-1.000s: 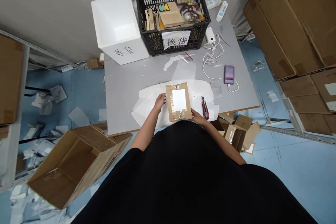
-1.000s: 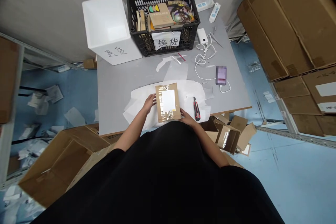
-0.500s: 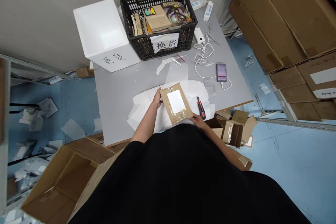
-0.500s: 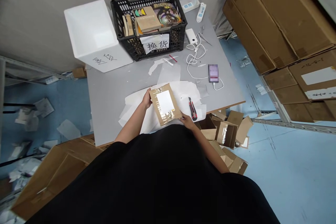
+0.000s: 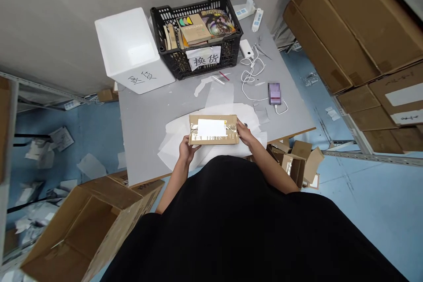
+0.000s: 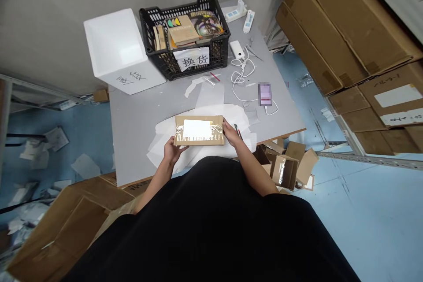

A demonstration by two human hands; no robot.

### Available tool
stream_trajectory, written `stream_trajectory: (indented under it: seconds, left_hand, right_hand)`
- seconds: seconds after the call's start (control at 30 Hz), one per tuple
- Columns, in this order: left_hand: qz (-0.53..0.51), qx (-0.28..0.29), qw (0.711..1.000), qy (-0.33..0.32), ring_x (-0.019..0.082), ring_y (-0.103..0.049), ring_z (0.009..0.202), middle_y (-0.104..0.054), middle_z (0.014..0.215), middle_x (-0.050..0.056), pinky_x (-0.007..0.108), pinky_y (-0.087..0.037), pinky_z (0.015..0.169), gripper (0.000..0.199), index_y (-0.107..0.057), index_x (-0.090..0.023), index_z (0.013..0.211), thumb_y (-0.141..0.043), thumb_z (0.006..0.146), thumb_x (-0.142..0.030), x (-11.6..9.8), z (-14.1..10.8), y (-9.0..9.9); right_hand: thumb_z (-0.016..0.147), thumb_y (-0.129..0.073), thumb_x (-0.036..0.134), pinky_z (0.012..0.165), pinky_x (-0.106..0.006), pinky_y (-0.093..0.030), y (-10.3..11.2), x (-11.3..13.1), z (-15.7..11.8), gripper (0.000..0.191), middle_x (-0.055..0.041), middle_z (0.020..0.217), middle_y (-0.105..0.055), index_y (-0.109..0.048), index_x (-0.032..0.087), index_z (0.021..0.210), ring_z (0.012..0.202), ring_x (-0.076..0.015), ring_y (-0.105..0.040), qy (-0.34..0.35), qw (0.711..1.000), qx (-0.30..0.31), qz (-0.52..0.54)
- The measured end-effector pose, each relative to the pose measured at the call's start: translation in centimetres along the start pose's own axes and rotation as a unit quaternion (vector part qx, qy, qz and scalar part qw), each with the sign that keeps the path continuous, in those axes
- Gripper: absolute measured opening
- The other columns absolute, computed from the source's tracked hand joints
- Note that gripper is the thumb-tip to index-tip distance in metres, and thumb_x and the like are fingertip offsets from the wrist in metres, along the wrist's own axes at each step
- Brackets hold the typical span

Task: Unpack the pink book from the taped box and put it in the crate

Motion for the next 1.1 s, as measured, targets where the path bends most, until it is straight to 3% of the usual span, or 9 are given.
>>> stream_trajectory:
  seconds: [0.2, 0.3, 0.43, 0.53, 0.6, 0.67, 0.77, 0.9, 1.1]
  left_hand:
    - [-0.026, -0.049, 0.998, 0.000, 0.016, -0.058, 0.085, -0.061, 0.089, -0.001, 0.043, -0.055, 0.091, 0.013, -0.051, -0.020, 0.077, -0.051, 0.064, -0.021, 1.9, -1.3, 1.9]
    - [-0.011, -0.080, 0.997, 0.017, 0.015, -0.058, 0.084, -0.062, 0.091, -0.001, 0.040, -0.054, 0.089, 0.019, -0.055, -0.023, 0.087, -0.049, 0.069, -0.024, 3.2, -1.3, 2.4]
    - [0.043, -0.075, 0.996, 0.017, 0.017, -0.060, 0.098, -0.065, 0.106, 0.000, 0.037, -0.052, 0.090, 0.025, -0.059, -0.026, 0.095, -0.048, 0.073, -0.030, 3.7, -1.3, 2.8]
    - [0.101, -0.086, 0.991, -0.005, 0.019, -0.060, 0.109, -0.064, 0.119, 0.001, 0.034, -0.051, 0.090, 0.024, -0.062, -0.027, 0.098, -0.050, 0.079, -0.037, 3.0, -1.4, 3.3]
    - [0.130, -0.096, 0.986, -0.038, 0.020, -0.059, 0.116, -0.062, 0.127, 0.002, 0.033, -0.051, 0.091, 0.026, -0.062, -0.028, 0.102, -0.051, 0.084, -0.043, 2.2, -1.4, 3.4]
    - [0.158, -0.107, 0.978, -0.080, 0.021, -0.056, 0.123, -0.058, 0.134, 0.004, 0.034, -0.051, 0.095, 0.030, -0.060, -0.028, 0.109, -0.051, 0.088, -0.047, 1.4, -1.4, 3.2]
    - [0.221, -0.123, 0.956, -0.150, 0.023, -0.050, 0.131, -0.050, 0.145, 0.007, 0.039, -0.047, 0.107, 0.042, -0.054, -0.028, 0.127, -0.055, 0.090, -0.048, 0.2, -1.5, 2.4]
    - [0.291, -0.098, 0.927, -0.213, 0.026, -0.046, 0.135, -0.038, 0.154, 0.010, 0.043, -0.042, 0.114, 0.070, -0.037, -0.029, 0.147, -0.066, 0.086, -0.048, -0.4, -1.4, 0.8]
    - [0.310, -0.050, 0.918, -0.241, 0.026, -0.048, 0.135, -0.041, 0.153, 0.010, 0.043, -0.041, 0.116, 0.092, -0.019, -0.033, 0.157, -0.071, 0.082, -0.047, 0.0, -1.6, -0.4]
  right_hand:
    - [0.098, -0.041, 0.054, 0.110, -0.028, -0.048, -0.8, 1.4, 1.9, 0.065, -0.0018, 0.146, -0.047, -0.035, 0.025, 0.156, 0.122, -0.0108, -0.055, 0.008, 1.000, 0.004, -0.012]
    - [0.096, -0.042, 0.055, 0.107, -0.029, -0.051, -0.8, 0.3, 2.5, 0.066, -0.0023, 0.146, -0.048, -0.038, 0.025, 0.154, 0.120, -0.0118, -0.057, -0.013, 0.999, 0.003, -0.049]
    - [0.094, -0.043, 0.052, 0.099, -0.027, -0.053, 0.0, -2.2, 2.5, 0.064, -0.0042, 0.138, -0.054, -0.042, 0.024, 0.151, 0.114, -0.0107, -0.059, -0.026, 0.997, -0.013, -0.067]
    - [0.091, -0.043, 0.044, 0.096, -0.025, -0.052, 2.2, -4.3, 1.7, 0.054, -0.0061, 0.128, -0.060, -0.056, 0.020, 0.137, 0.107, -0.0107, -0.060, -0.047, 0.980, -0.106, -0.161]
    - [0.088, -0.042, 0.039, 0.100, -0.028, -0.049, 4.2, -5.5, 0.6, 0.045, -0.0097, 0.119, -0.062, -0.063, 0.014, 0.120, 0.107, -0.0139, -0.059, -0.066, 0.949, -0.197, -0.239]
    - [0.086, -0.043, 0.037, 0.105, -0.034, -0.044, 6.2, -6.7, -0.8, 0.041, -0.0155, 0.116, -0.060, -0.062, 0.009, 0.110, 0.111, -0.0195, -0.055, -0.095, 0.915, -0.271, -0.282]
    - [0.082, -0.047, 0.037, 0.111, -0.041, -0.037, 8.2, -8.0, -2.4, 0.044, -0.0217, 0.123, -0.051, -0.054, 0.006, 0.113, 0.120, -0.0270, -0.047, -0.130, 0.883, -0.328, -0.310]
    - [0.084, -0.050, 0.040, 0.112, -0.042, -0.034, 8.7, -9.2, -2.5, 0.047, -0.0204, 0.126, -0.048, -0.049, 0.008, 0.117, 0.123, -0.0291, -0.043, -0.147, 0.865, -0.299, -0.376]
    - [0.084, -0.053, 0.038, 0.110, -0.038, -0.035, 8.0, -9.4, -1.3, 0.043, -0.0180, 0.125, -0.047, -0.048, 0.009, 0.117, 0.121, -0.0257, -0.043, -0.138, 0.864, -0.265, -0.405]
Point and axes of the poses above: each hand's wrist, its own z-axis towards the middle knuckle, its own y-axis out of the back of the hand, x = y × z, the point moved 4 cm from there along z, towards the middle knuckle
